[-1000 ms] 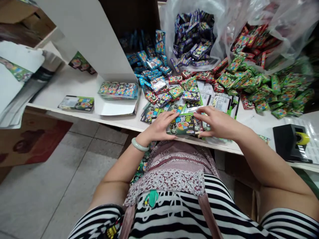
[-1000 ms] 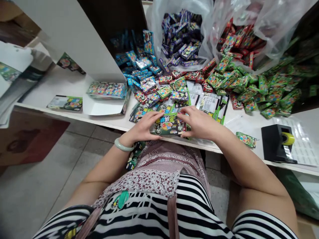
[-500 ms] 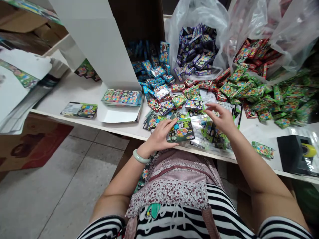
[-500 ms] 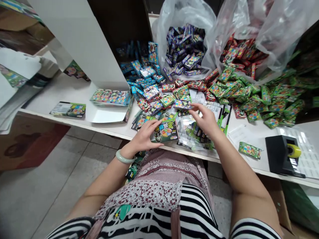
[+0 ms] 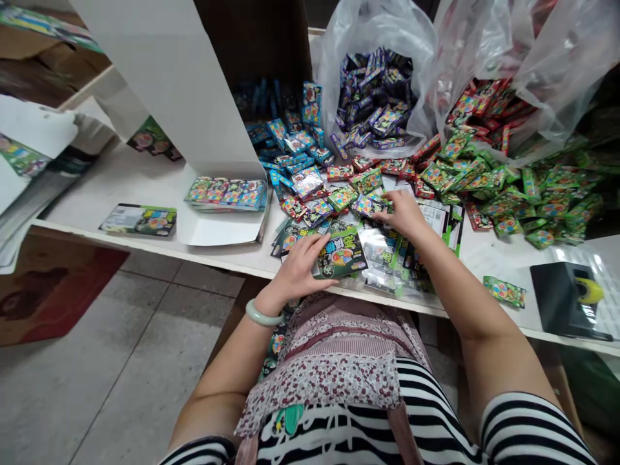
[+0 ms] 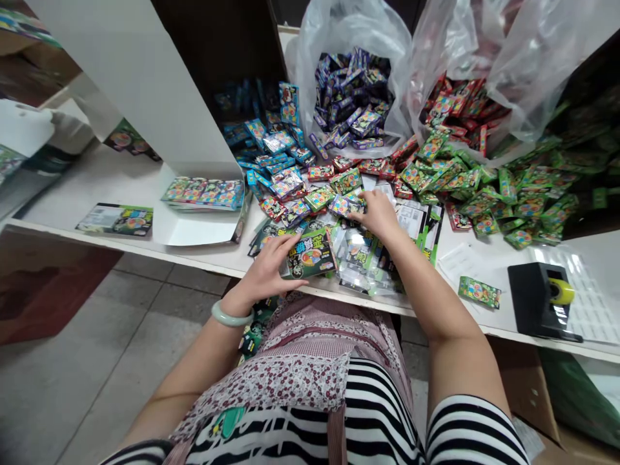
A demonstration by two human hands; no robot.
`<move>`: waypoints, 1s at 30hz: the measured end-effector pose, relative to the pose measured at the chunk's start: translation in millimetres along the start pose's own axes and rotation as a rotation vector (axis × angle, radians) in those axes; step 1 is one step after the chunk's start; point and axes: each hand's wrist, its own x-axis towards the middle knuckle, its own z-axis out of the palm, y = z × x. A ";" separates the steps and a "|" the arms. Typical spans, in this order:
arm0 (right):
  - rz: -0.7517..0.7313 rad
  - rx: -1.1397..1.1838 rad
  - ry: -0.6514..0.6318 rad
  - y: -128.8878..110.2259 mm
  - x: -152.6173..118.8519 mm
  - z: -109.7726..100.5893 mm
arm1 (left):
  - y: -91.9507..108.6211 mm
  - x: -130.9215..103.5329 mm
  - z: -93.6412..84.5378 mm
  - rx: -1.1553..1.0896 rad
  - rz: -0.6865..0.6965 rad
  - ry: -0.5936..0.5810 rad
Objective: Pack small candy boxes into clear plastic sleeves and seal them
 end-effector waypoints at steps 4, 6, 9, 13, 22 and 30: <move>0.091 0.063 -0.116 -7.3 -0.1 -4.5 | 2.5 0.6 -1.7 0.029 0.015 0.027; 0.113 0.201 -0.094 -3.6 -9.2 -9.9 | 2.3 -3.1 -4.4 0.048 -0.008 0.042; 0.184 0.407 -0.079 8.1 -41.3 -21.3 | -2.5 -10.0 -8.1 0.059 -0.031 0.065; 0.165 0.183 -0.135 13.6 -90.4 -40.2 | -9.9 -11.1 -7.7 0.058 -0.022 0.054; -0.212 -0.112 -0.186 12.5 -77.6 -34.9 | 1.0 3.6 -0.8 0.030 0.010 -0.003; -0.617 0.057 -0.164 -14.1 -112.2 -76.9 | 5.3 5.5 -5.8 -0.006 0.039 -0.050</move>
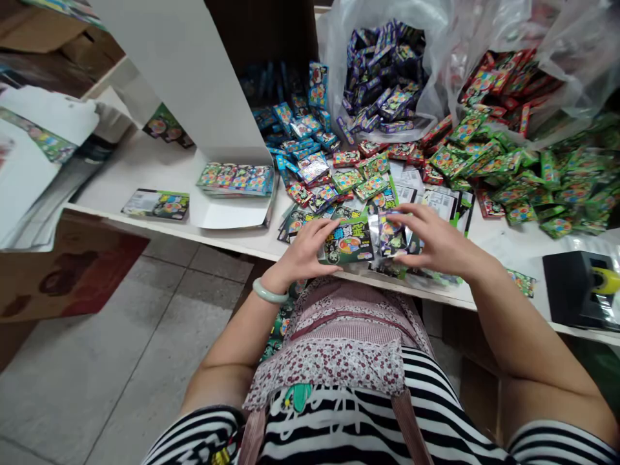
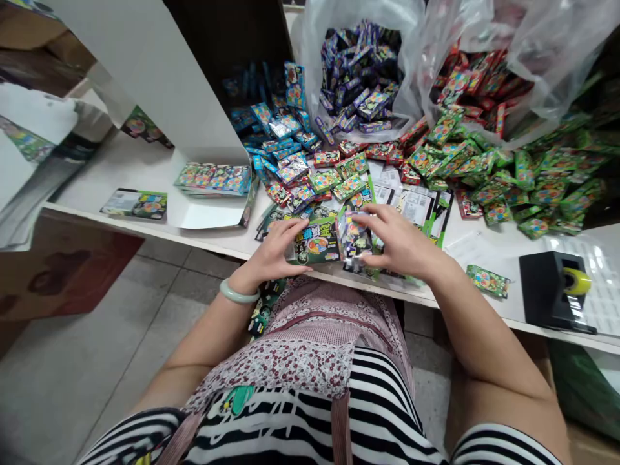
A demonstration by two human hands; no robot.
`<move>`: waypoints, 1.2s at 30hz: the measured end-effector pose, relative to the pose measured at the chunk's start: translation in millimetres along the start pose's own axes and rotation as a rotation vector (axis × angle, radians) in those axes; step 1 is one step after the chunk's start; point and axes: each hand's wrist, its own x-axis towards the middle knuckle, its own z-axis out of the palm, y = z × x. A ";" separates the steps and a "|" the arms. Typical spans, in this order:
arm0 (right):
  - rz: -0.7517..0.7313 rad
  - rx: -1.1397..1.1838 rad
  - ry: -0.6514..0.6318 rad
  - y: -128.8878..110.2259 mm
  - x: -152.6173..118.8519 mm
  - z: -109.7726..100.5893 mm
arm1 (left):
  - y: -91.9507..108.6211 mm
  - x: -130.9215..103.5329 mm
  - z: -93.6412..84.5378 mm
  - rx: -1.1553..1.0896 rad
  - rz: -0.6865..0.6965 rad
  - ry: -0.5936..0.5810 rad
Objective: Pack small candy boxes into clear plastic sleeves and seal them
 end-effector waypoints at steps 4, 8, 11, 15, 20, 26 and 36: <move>-0.051 -0.003 -0.183 -9.8 5.2 -10.0 | 4.4 5.0 1.5 -0.027 0.087 -0.030; -0.061 -0.022 -0.214 -5.6 15.4 -2.1 | 7.1 3.9 7.5 -0.058 0.061 -0.047; -0.048 -0.012 -0.179 -5.3 22.0 7.6 | 6.7 1.5 11.8 -0.056 0.017 -0.014; -0.020 0.080 -0.031 -12.7 24.7 17.5 | 5.0 -1.8 11.4 -0.032 -0.072 0.039; 0.037 0.101 0.062 -16.4 22.9 31.8 | 4.0 -3.7 11.6 -0.037 -0.103 0.053; 0.103 0.315 -0.022 -10.6 47.5 39.1 | 1.6 -6.3 13.0 -0.100 -0.057 0.104; 0.155 -0.136 0.074 50.5 262.3 54.5 | -17.6 -24.1 -30.8 -0.053 -0.118 0.231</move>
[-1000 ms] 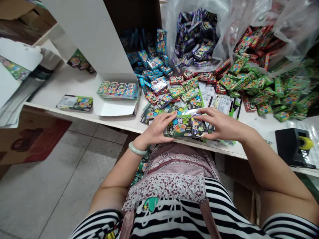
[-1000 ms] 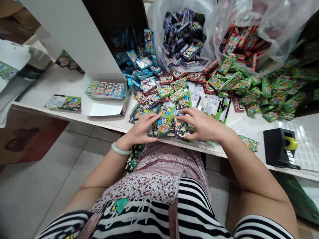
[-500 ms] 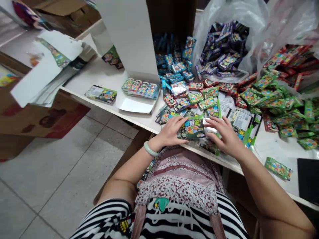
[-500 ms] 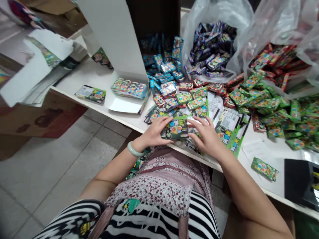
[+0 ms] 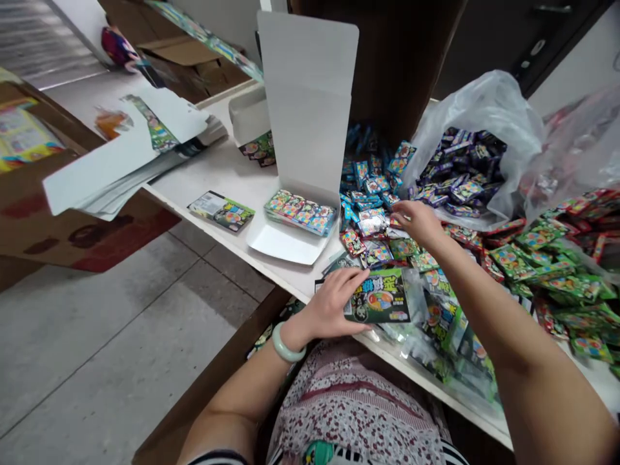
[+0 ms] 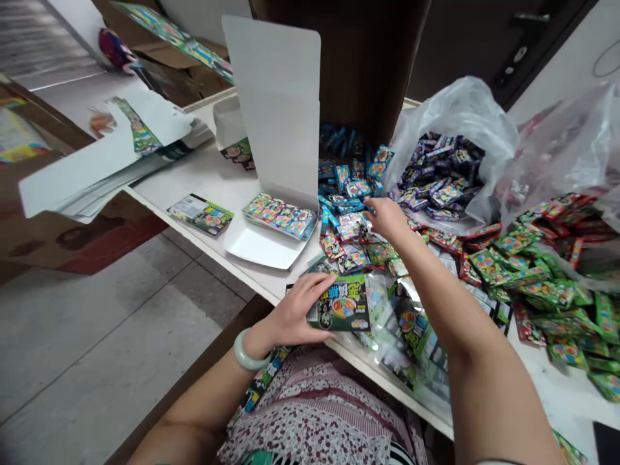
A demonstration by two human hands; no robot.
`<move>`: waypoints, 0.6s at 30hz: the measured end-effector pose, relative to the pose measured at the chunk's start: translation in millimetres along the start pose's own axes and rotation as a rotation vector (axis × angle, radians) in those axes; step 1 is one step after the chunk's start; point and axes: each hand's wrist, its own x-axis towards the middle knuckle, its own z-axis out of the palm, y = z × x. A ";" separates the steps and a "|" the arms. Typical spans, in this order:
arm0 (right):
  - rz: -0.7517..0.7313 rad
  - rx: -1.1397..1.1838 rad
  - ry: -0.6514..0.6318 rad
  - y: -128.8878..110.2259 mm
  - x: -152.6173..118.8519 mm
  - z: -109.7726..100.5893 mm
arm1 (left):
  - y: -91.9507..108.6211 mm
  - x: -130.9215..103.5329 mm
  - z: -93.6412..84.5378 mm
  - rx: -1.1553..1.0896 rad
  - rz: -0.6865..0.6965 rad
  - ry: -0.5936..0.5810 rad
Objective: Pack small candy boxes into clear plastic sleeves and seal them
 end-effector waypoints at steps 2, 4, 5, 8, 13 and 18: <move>-0.054 -0.135 -0.087 1.6 54.8 14.8 | -2.6 -2.1 -5.8 0.015 0.007 -0.005; -0.118 -0.253 -0.165 -0.7 96.4 25.8 | -6.2 -5.7 -10.5 0.038 -0.006 -0.009; -0.131 -0.307 -0.199 -2.0 110.7 29.7 | -8.4 -7.8 -12.6 0.051 -0.016 -0.007; -0.109 -0.412 -0.261 -1.8 126.7 35.6 | -15.2 -12.7 -18.0 0.072 -0.044 0.000; -0.055 -0.119 -0.144 10.6 77.9 27.1 | -23.8 -11.5 -18.4 0.049 -0.036 0.016; 0.326 0.757 -0.053 8.8 -27.8 3.6 | -22.9 -10.4 -11.9 0.055 -0.012 0.021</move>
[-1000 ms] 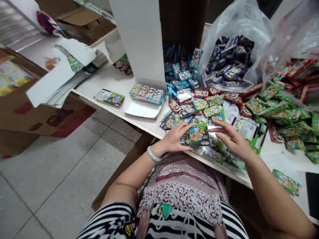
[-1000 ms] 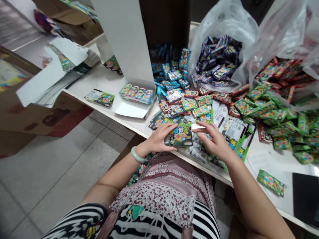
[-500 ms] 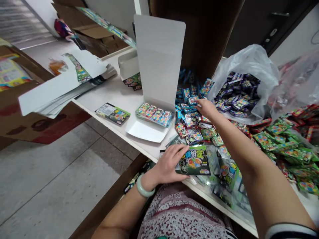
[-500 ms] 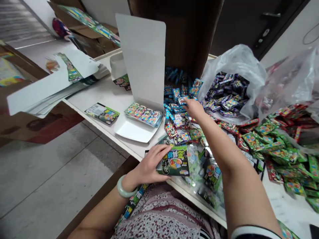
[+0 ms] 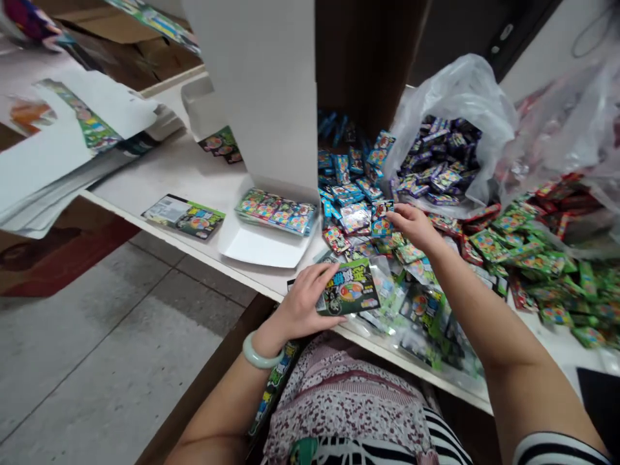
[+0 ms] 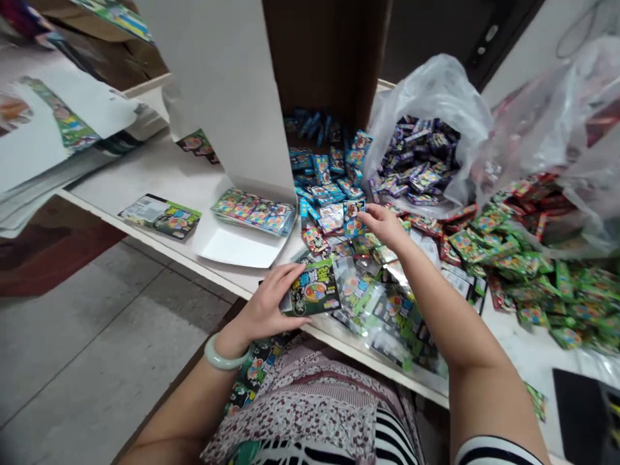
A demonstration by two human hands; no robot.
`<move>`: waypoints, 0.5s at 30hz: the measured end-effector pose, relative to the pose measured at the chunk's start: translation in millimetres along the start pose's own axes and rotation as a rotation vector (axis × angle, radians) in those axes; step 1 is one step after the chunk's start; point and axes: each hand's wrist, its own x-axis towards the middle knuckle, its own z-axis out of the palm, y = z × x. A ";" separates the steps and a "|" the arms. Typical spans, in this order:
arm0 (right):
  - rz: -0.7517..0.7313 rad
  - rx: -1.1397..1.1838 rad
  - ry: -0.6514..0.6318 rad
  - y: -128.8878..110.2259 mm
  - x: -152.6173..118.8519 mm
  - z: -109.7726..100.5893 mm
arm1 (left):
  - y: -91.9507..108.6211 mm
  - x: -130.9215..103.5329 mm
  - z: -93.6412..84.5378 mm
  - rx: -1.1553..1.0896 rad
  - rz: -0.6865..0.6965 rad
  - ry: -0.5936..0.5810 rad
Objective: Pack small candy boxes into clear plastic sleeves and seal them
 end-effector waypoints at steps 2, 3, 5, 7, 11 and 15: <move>0.116 0.304 0.011 4.1 -43.9 -8.3 | 3.8 -1.1 3.5 0.004 0.005 -0.013; 0.161 0.411 0.020 6.2 -64.3 -12.9 | 6.1 -1.7 5.6 0.006 0.005 -0.026; 0.215 0.517 0.045 11.0 -100.6 -23.4 | 10.7 -2.6 10.8 0.009 0.003 -0.053; 0.207 0.500 0.090 16.4 -130.9 -35.6 | 14.4 -2.6 16.9 0.013 0.011 -0.074; 0.013 0.193 0.138 25.2 -171.3 -61.5 | 19.1 3.1 28.3 0.058 0.074 -0.111; -0.228 -0.438 -0.126 29.8 -180.9 -81.2 | 23.8 13.8 34.8 0.076 0.099 -0.146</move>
